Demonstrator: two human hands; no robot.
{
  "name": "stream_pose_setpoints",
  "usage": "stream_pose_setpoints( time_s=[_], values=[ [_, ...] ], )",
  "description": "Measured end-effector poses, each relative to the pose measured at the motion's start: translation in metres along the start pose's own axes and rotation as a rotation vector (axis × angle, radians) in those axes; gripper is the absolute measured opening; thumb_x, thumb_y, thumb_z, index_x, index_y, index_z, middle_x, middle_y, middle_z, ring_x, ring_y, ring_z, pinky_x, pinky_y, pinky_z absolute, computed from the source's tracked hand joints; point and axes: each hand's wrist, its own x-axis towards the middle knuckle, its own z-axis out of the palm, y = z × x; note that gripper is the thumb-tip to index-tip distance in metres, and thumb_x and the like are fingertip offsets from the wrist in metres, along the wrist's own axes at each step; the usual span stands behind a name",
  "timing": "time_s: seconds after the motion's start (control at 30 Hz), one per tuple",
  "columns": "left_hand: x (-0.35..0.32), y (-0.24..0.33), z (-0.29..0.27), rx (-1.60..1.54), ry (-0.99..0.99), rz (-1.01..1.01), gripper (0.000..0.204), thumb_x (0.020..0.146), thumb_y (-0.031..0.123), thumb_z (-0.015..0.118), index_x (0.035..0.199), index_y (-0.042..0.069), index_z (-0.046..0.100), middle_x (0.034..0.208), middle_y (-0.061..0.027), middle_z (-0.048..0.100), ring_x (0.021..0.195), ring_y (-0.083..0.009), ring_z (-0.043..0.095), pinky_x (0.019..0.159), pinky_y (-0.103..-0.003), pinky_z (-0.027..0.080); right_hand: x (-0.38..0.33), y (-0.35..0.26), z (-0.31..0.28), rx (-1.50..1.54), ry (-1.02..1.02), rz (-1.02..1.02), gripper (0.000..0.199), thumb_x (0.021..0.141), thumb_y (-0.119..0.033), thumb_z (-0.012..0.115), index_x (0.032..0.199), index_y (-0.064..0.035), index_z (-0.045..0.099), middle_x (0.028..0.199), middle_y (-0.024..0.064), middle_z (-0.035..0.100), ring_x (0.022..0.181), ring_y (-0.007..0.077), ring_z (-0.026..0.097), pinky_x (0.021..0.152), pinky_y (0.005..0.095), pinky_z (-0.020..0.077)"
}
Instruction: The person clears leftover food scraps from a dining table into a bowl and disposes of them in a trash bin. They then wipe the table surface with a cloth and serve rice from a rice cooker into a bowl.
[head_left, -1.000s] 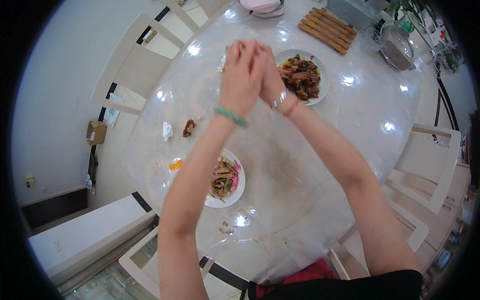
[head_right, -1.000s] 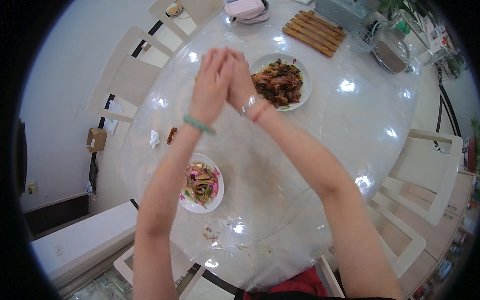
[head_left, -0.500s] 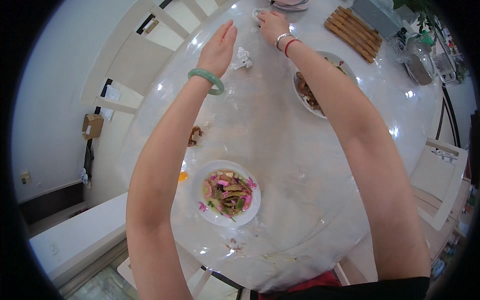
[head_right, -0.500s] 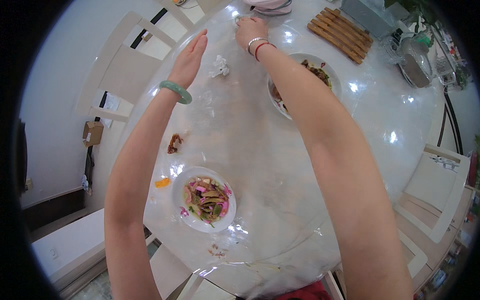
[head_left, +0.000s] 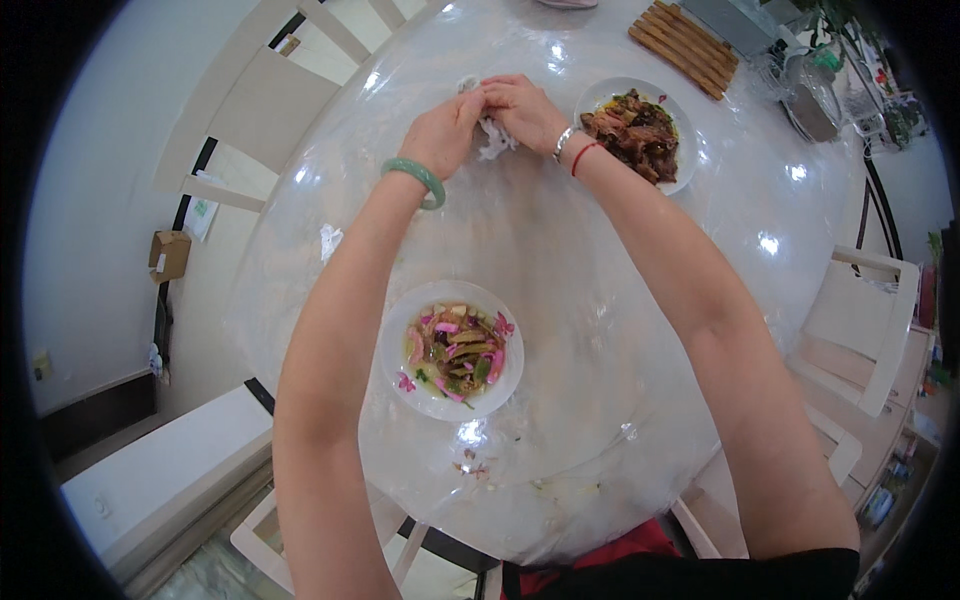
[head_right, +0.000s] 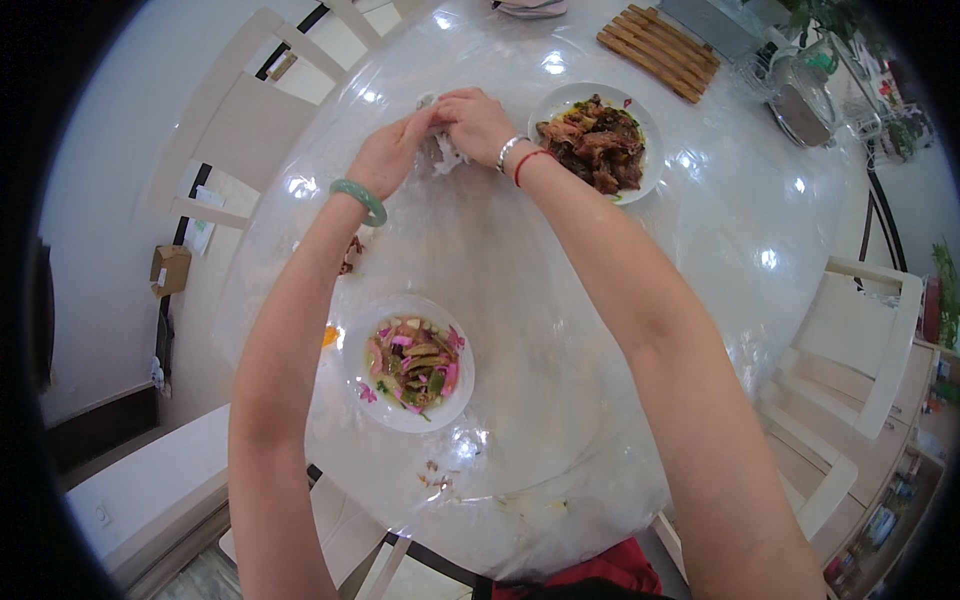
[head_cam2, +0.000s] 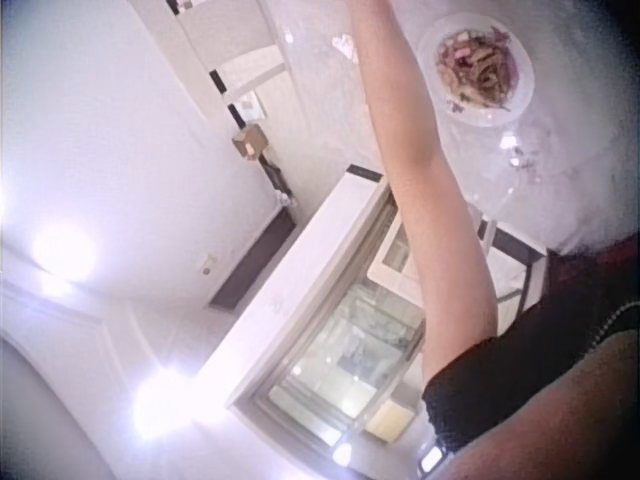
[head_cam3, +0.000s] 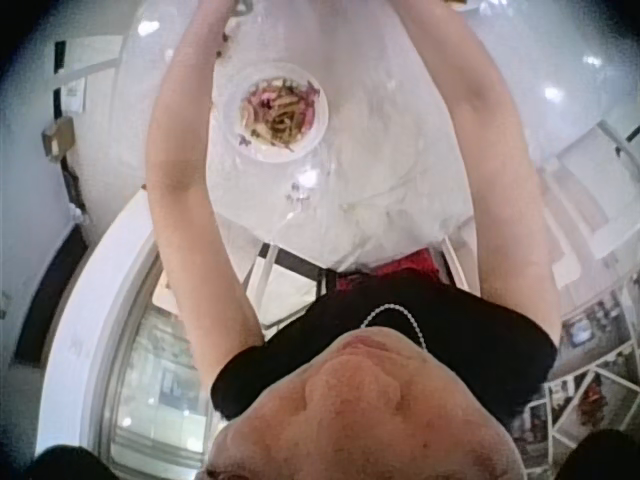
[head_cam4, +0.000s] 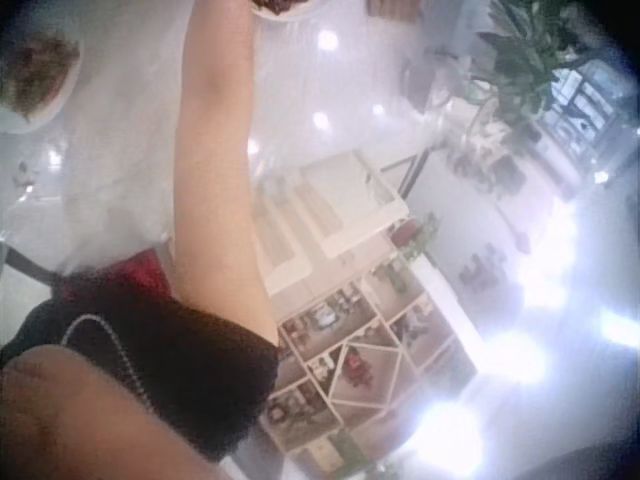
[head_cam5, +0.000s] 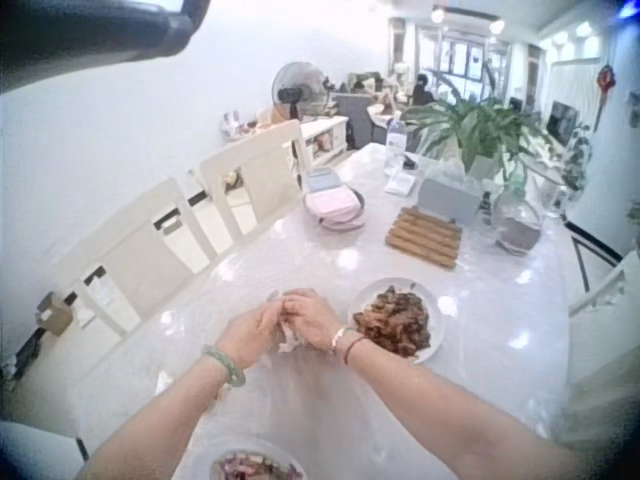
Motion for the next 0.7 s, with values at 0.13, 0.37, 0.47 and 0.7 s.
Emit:
stream_pose_setpoints(
  time_s=[0.13,0.37,0.47,0.7],
  values=[
    [-0.047,0.022,0.018,0.112,0.035,0.045,0.044,0.099,0.042,0.036,0.119,0.011,0.06,0.105,-0.0204,0.064,0.099,-0.0377,0.06,0.086,-0.041,0.046,-0.043,-0.028,-0.01,0.033,-0.022,-0.005,0.025,0.083,-0.011,0.056,0.105,-0.0139,0.069,0.114,0.001,0.066,0.116,0.0245,0.052,0.099,0.0361,0.0417],
    [-0.127,0.048,0.057,0.141,0.054,0.14,0.037,0.098,0.032,0.04,0.11,0.003,0.061,0.102,-0.0226,0.063,0.095,-0.0399,0.059,0.082,-0.047,0.046,-0.131,-0.089,-0.031,0.119,-0.039,0.063,0.027,0.08,-0.007,0.059,0.106,-0.0101,0.067,0.115,0.0022,0.064,0.118,0.0254,0.049,0.101,0.0378,0.0379],
    [-0.169,0.056,0.092,0.3,0.095,0.192,0.034,0.097,0.029,0.043,0.107,0.001,0.059,0.107,-0.0202,0.062,0.095,-0.0373,0.06,0.083,-0.047,0.046,-0.18,-0.113,-0.039,0.121,-0.08,0.093,0.028,0.078,-0.005,0.059,0.105,-0.0087,0.066,0.117,0.0026,0.062,0.119,0.0265,0.048,0.102,0.0384,0.0368],
    [-0.279,0.098,0.129,0.309,0.065,0.069,0.028,0.094,0.024,0.05,0.103,-0.001,0.057,0.107,-0.0179,0.06,0.096,-0.0355,0.059,0.086,-0.045,0.045,-0.28,-0.175,-0.047,0.15,-0.128,0.136,0.023,0.082,-0.014,0.061,0.103,-0.0077,0.067,0.122,0.0004,0.059,0.123,0.0253,0.045,0.104,0.0395,0.0345]
  ],
)
